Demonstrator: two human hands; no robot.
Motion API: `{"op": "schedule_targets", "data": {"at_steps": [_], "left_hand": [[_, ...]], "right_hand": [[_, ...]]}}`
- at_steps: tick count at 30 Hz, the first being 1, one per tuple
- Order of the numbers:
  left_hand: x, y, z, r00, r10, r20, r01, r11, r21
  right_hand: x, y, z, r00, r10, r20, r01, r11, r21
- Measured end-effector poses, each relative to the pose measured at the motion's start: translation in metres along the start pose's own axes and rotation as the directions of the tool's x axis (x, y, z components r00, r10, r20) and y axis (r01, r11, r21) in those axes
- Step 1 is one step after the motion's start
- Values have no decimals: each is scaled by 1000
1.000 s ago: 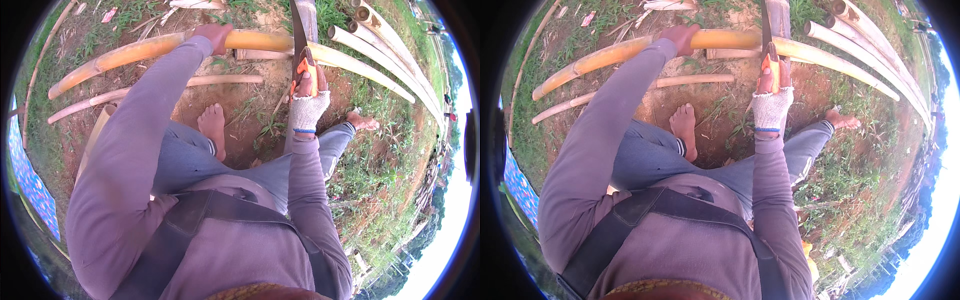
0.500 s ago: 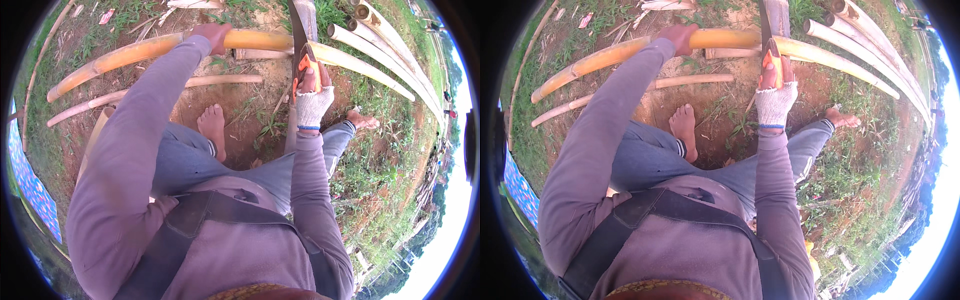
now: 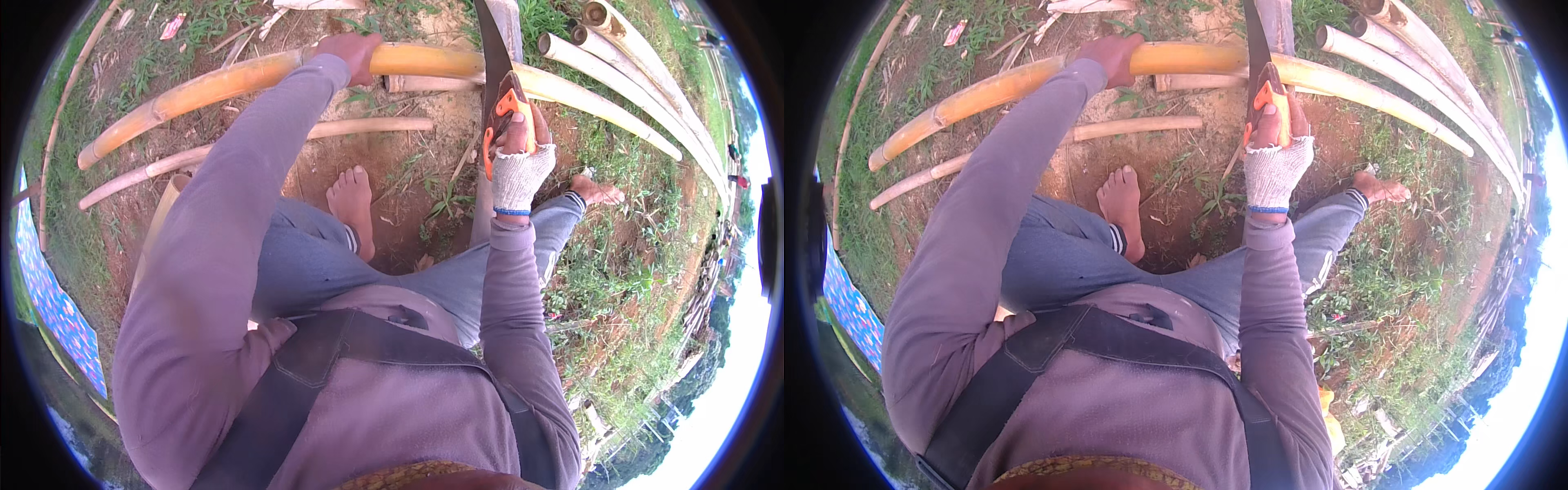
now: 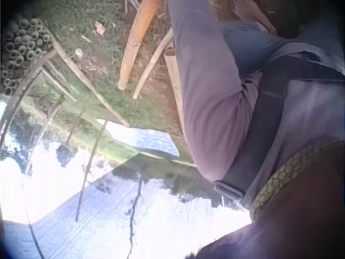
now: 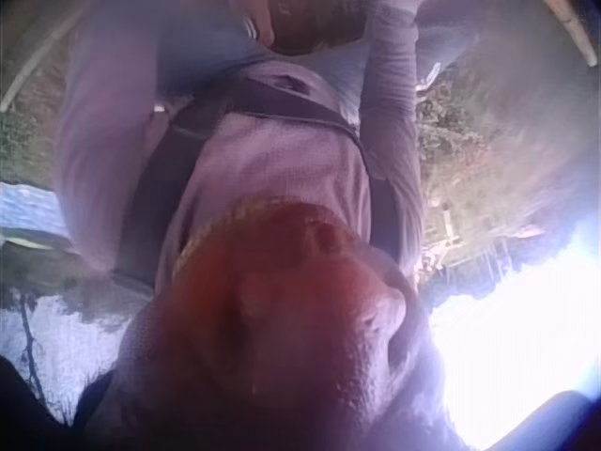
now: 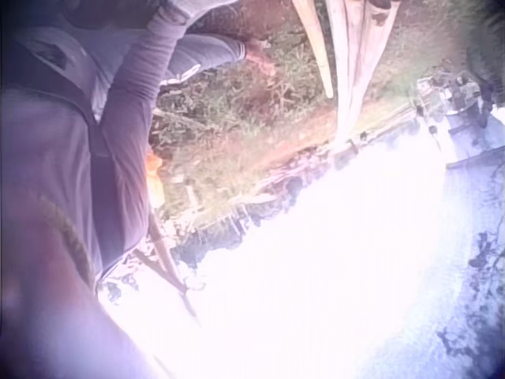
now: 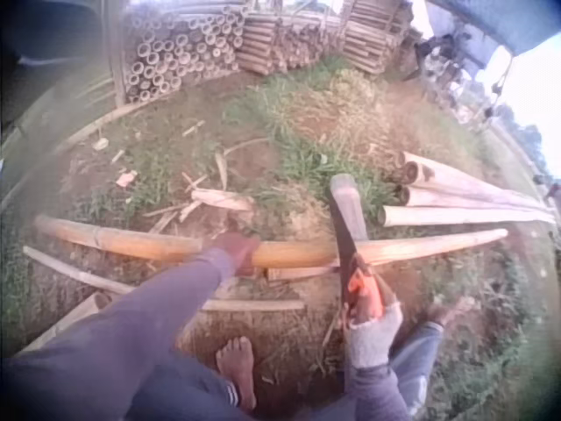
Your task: The person uses a hand saw to cut long bamboo poles into shorter sections. They position each pole on a wooden support, saw through it, and then move the cut pieces aside to a growing pile.
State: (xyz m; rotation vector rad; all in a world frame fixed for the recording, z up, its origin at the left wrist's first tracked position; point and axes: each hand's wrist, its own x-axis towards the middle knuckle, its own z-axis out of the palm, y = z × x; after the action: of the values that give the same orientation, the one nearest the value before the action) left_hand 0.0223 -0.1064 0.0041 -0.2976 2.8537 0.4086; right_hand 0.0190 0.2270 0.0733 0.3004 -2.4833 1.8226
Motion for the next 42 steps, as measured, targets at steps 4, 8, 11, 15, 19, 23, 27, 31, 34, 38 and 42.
{"op": "schedule_targets", "data": {"at_steps": [4, 8, 11, 15, 19, 23, 27, 31, 34, 38, 42], "left_hand": [[-3, -6, 0, 997, -11, 72, 11, 1000, -6], [2, 4, -10, 992, -33, 118, 30, 999, 23], [-3, 6, -8, 997, -32, 65, 28, 998, 49], [1, 2, -25, 986, -34, 163, 28, 999, 39], [9, -10, -7, 987, -35, 157, 30, 999, 30], [8, 2, -8, 988, -48, 147, 40, 998, 58], [14, 5, -9, 995, -4, 101, -2, 998, 65], [15, -1, -13, 993, -47, 112, 35, 994, 106], [11, -5, -7, 987, -57, 149, 41, 994, 106], [9, -1, 0, 994, -53, 99, 43, 994, 105], [14, 14, -7, 995, -50, 89, 37, 989, 144]], "right_hand": [[-10, 14, -3, 997, 11, 70, -11, 1000, 3], [-20, 27, 1, 974, -223, 29, 224, 973, -60], [-14, -4, 5, 983, -185, -16, 184, 981, -59], [-75, 6, -32, 957, -286, -48, 260, 919, -295], [-147, 6, -63, 999, 46, -19, -44, 997, 70], [-54, 25, -17, 948, -316, -48, 295, 923, -248], [14, -3, 15, 938, -332, -101, 300, 921, -247], [-66, 17, -30, 902, -429, -35, 400, 864, -306], [-145, 12, -77, 950, -310, 29, 302, 897, -322], [-100, 23, -49, 972, -232, -27, 220, 949, -227], [-1, 3, -3, 922, -378, -83, 341, 895, -289]]}}
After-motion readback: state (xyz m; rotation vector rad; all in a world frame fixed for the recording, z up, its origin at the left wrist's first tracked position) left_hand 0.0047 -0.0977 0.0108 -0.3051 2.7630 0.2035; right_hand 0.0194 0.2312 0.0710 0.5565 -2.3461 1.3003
